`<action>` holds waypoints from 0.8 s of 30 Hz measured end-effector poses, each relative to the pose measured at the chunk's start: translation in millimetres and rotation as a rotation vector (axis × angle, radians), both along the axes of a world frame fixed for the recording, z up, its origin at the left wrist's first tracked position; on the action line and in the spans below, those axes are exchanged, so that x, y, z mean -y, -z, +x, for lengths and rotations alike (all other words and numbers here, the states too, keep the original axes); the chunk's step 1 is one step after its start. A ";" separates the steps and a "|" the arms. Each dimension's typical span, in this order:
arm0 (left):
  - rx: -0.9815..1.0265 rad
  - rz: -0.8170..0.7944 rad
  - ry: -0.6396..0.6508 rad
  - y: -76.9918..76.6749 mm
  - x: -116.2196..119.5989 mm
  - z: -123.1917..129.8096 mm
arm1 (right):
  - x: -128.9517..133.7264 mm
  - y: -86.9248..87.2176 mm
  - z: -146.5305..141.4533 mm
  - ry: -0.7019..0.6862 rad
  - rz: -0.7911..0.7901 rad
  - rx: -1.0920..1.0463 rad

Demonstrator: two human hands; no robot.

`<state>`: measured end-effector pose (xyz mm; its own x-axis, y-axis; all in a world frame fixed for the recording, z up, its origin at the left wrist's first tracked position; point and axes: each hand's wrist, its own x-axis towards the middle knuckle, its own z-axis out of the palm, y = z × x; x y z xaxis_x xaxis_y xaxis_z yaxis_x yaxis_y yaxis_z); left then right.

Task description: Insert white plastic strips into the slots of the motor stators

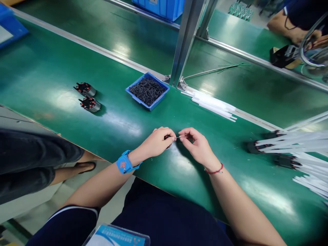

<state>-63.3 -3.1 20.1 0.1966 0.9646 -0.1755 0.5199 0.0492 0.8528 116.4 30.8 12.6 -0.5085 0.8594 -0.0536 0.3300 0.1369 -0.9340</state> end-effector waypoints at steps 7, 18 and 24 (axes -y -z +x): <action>-0.009 0.004 0.000 -1.2 -0.3 -0.3 | -1.7 -0.3 -1.3 -0.018 -0.006 0.017; -0.041 0.000 -0.007 -2.5 -0.3 -0.7 | 0.1 8.5 -5.0 0.055 -0.147 0.032; -0.031 0.003 -0.015 -2.4 -1.1 -0.3 | 8.6 5.3 -3.3 0.059 -0.034 0.067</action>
